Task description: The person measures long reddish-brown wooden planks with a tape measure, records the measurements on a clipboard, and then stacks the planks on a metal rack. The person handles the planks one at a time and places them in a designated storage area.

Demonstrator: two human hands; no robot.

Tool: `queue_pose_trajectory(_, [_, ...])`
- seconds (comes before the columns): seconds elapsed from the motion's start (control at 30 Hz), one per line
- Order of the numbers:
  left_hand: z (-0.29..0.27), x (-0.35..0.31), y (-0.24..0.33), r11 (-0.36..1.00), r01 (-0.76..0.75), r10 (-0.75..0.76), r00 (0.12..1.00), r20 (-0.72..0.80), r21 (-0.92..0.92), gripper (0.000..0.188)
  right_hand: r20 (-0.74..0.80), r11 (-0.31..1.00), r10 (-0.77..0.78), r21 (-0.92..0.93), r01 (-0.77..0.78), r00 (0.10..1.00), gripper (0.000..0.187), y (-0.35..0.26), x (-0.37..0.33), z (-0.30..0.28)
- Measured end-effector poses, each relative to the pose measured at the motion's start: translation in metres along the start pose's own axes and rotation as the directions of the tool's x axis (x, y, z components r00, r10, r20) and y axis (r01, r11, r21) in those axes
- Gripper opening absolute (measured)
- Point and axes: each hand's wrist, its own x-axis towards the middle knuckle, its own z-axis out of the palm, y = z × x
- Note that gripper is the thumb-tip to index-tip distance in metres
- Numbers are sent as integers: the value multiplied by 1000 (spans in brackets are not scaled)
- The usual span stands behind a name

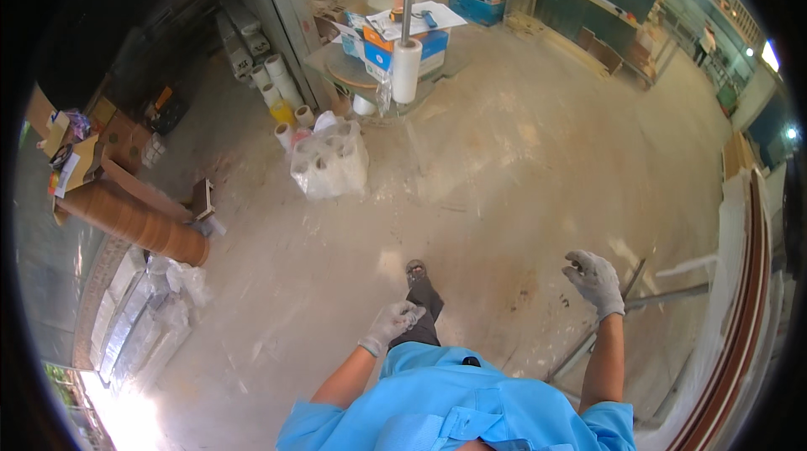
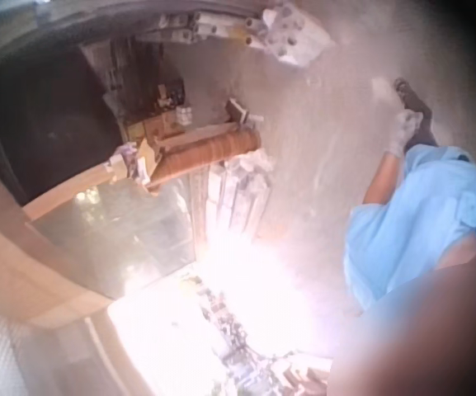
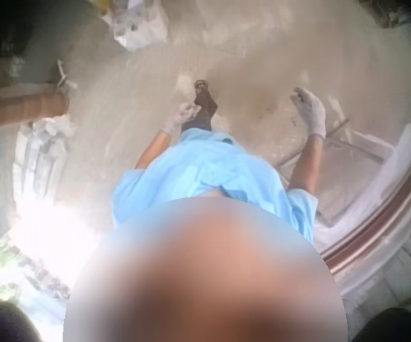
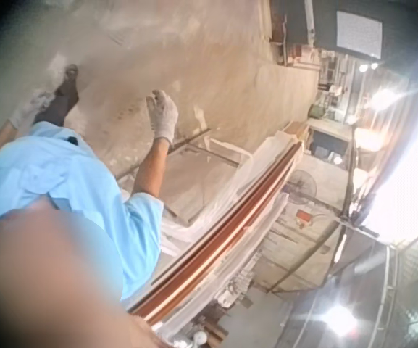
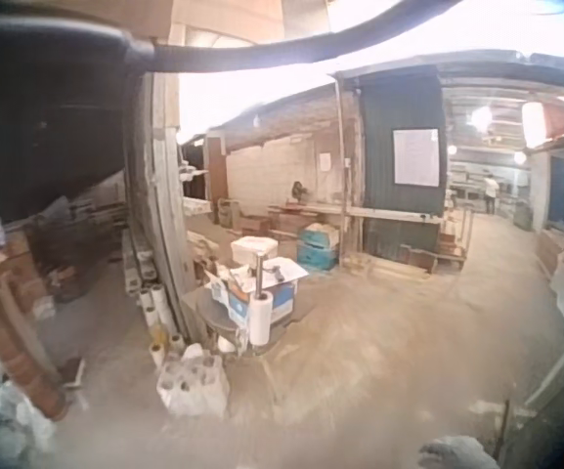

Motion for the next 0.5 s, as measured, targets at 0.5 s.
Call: queue_pose_trajectory(0.5, [-103, 328, 291, 943, -199, 216, 976, -35, 266, 30, 75, 973, 204, 97, -211, 976, 30, 59, 347, -28])
